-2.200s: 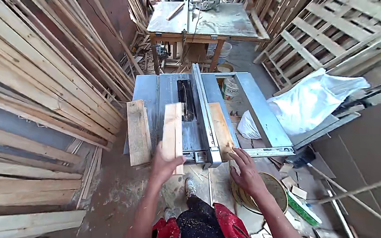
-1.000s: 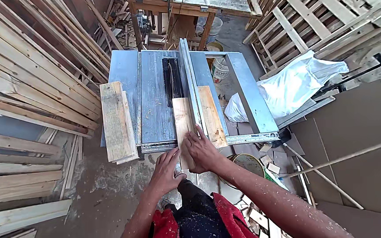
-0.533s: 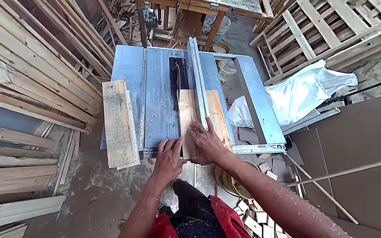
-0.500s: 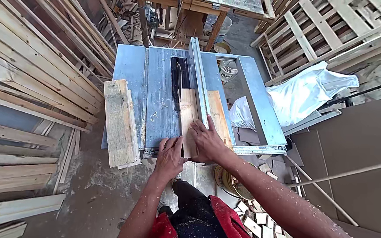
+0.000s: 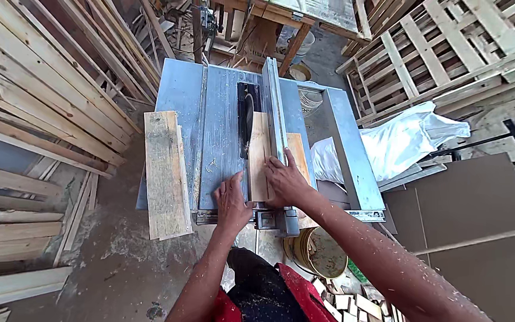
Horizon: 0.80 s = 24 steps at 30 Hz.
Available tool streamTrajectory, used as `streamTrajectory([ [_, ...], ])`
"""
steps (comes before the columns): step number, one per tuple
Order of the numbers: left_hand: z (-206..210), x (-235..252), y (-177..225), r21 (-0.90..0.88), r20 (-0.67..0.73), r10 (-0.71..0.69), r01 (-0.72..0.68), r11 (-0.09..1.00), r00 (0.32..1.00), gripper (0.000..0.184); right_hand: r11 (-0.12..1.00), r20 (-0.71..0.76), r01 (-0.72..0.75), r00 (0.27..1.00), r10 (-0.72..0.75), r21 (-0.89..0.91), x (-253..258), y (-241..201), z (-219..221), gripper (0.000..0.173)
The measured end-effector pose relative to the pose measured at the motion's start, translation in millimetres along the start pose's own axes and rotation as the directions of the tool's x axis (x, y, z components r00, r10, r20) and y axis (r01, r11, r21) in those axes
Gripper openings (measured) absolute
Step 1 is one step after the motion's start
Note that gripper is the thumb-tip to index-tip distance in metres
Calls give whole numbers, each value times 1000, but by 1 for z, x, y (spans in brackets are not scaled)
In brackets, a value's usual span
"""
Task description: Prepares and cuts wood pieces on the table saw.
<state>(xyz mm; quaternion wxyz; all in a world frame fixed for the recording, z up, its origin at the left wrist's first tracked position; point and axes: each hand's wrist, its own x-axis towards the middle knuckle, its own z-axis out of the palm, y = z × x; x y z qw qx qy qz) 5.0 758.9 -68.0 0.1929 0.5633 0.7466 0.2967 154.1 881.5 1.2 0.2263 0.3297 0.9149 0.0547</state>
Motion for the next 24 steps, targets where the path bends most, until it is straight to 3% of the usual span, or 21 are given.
streamTrajectory([
  [10,6,-9,-6,-54,-60,-2,-1,999,998,80,999,31,-40,999,41,-29,4,-2,-3,116],
  [15,1,-7,-6,-75,-23,-26,25,997,999,72,998,33,-40,999,42,-46,5,-2,-3,118],
  [24,15,-16,-16,-81,-219,74,-94,992,973,38,1000,-62,19,998,-20,-14,44,36,-6,116],
])
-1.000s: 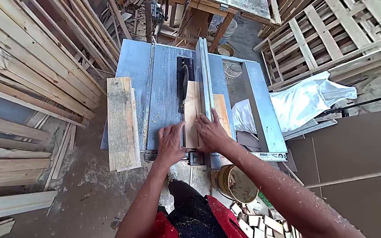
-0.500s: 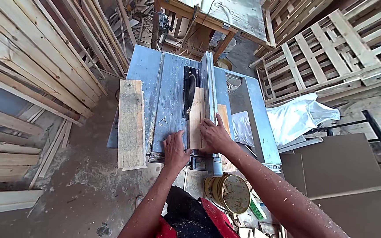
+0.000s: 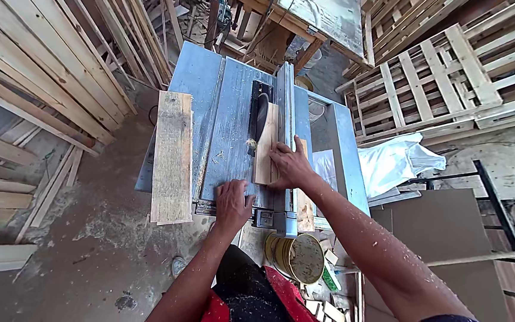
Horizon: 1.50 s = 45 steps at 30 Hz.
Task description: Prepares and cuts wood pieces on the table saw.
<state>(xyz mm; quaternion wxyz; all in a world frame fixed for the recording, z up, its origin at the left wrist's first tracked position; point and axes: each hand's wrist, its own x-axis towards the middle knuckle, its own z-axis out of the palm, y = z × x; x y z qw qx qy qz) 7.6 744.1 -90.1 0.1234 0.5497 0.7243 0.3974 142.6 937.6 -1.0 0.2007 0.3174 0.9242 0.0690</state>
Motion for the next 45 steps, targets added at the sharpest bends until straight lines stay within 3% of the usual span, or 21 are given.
streamTrajectory([
  [4,7,-16,-7,9,-90,69,-68,998,994,24,1000,-5,9,1000,-9,-5,30,24,-3,117],
  [13,15,-20,-14,19,-170,99,-97,995,980,16,997,32,-17,999,19,-75,100,72,-18,118],
  [19,40,-7,-39,29,-133,71,-68,997,989,18,999,25,0,1000,1,-47,151,112,-28,105],
  [25,40,-3,-50,15,-140,113,-112,994,984,18,1000,25,3,1000,-3,-14,217,163,-37,95],
  [29,41,-3,-53,54,-157,126,-119,991,980,18,998,-4,38,999,-38,-47,244,178,-46,72],
  [32,43,-3,-53,60,-177,143,-134,989,974,16,1000,-67,11,998,-11,-10,250,185,-57,40],
  [35,45,-4,-53,75,-177,147,-136,988,973,17,993,-188,-67,978,85,101,238,194,-78,23],
  [38,40,-3,-51,65,-132,127,-119,991,983,19,980,-366,-28,925,101,198,196,204,-83,28],
  [42,15,-9,-38,32,57,68,-70,997,996,22,952,-587,32,793,161,304,77,198,-65,44],
  [45,-21,-44,-20,-48,69,118,-115,992,991,22,950,-712,21,667,220,312,-30,171,-34,43],
])
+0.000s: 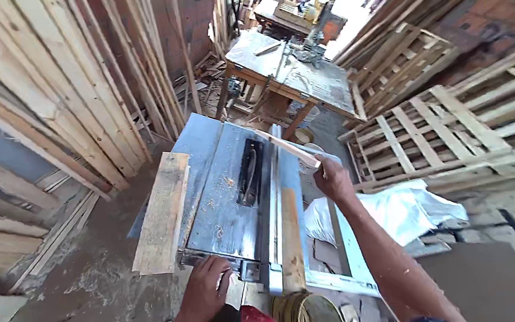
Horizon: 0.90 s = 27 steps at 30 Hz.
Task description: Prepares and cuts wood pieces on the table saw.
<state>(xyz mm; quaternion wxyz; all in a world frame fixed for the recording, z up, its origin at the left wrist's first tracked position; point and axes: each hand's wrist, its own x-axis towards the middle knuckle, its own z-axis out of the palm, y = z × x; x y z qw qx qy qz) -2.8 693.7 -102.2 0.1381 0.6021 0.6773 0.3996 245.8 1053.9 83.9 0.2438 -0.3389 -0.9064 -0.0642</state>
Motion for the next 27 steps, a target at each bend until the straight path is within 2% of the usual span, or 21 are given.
streamTrajectory([
  [3,-48,-53,24,-8,-36,68,-68,998,997,18,999,-132,-48,990,47,-8,-105,-38,-37,47],
  [6,-77,-96,21,-12,-23,63,-63,998,998,15,989,-196,-148,970,142,-18,-200,-97,-59,48],
  [8,-87,-102,24,-100,48,-48,52,994,998,19,977,-250,-213,947,201,-23,-246,-144,-68,46],
  [11,-82,-80,31,-258,307,-213,297,919,928,41,962,-335,-270,905,262,23,-292,-216,-68,41],
  [13,-77,-64,47,-431,431,-211,405,806,877,53,952,-320,-288,896,307,108,-303,-259,-64,32],
  [16,-64,-55,72,-644,531,-198,544,539,824,64,945,-172,-263,939,297,193,-297,-312,-44,27],
  [18,-51,-60,80,-722,520,-260,581,375,814,57,940,-54,-224,968,245,257,-299,-337,-23,31],
  [19,-42,-64,77,-738,493,-329,587,331,805,50,940,15,-208,977,212,271,-304,-344,-12,32],
  [20,-33,-68,69,-728,465,-389,594,343,795,45,939,113,-208,977,183,275,-308,-345,-4,33],
  [22,-15,-74,45,-634,438,-432,611,473,788,46,945,329,-204,937,114,254,-305,-339,3,43],
  [25,11,-77,22,-402,437,-407,579,709,802,50,973,609,-178,791,53,147,-284,-322,5,97],
  [27,18,-73,27,-289,410,-364,498,818,836,54,994,710,-100,703,34,51,-270,-308,13,122],
])
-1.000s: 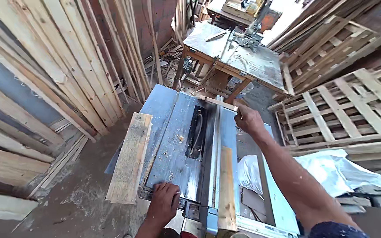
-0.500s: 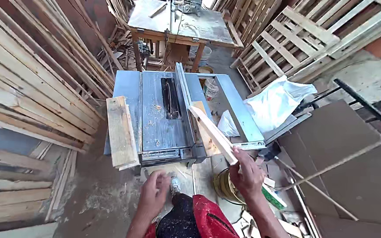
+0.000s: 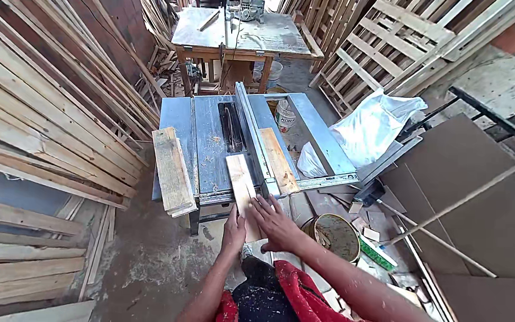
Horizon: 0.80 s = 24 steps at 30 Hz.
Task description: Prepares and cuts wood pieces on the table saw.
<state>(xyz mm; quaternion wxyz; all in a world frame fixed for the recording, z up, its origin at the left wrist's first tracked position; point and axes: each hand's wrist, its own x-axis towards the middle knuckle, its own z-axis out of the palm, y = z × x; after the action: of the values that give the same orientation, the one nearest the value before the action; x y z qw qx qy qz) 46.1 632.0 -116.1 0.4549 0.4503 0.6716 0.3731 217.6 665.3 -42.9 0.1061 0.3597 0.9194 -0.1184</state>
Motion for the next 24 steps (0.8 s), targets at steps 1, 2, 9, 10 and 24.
streamTrajectory([
  [1,1,0,6,79,4,24,-25,997,1000,56,997,27,7,1000,-4,-78,8,7,-3,130],
  [2,0,-2,16,164,13,35,-36,986,999,58,987,37,18,999,-12,-161,16,12,-7,134],
  [9,-30,0,4,493,187,313,-365,790,931,68,931,-7,31,999,-35,-364,52,33,-35,137],
  [10,-29,0,4,526,207,319,-380,761,925,73,932,-15,22,999,-29,-361,55,37,-38,139],
  [24,-28,58,54,630,-66,505,-357,690,860,65,959,69,7,997,13,-283,137,88,-89,134],
])
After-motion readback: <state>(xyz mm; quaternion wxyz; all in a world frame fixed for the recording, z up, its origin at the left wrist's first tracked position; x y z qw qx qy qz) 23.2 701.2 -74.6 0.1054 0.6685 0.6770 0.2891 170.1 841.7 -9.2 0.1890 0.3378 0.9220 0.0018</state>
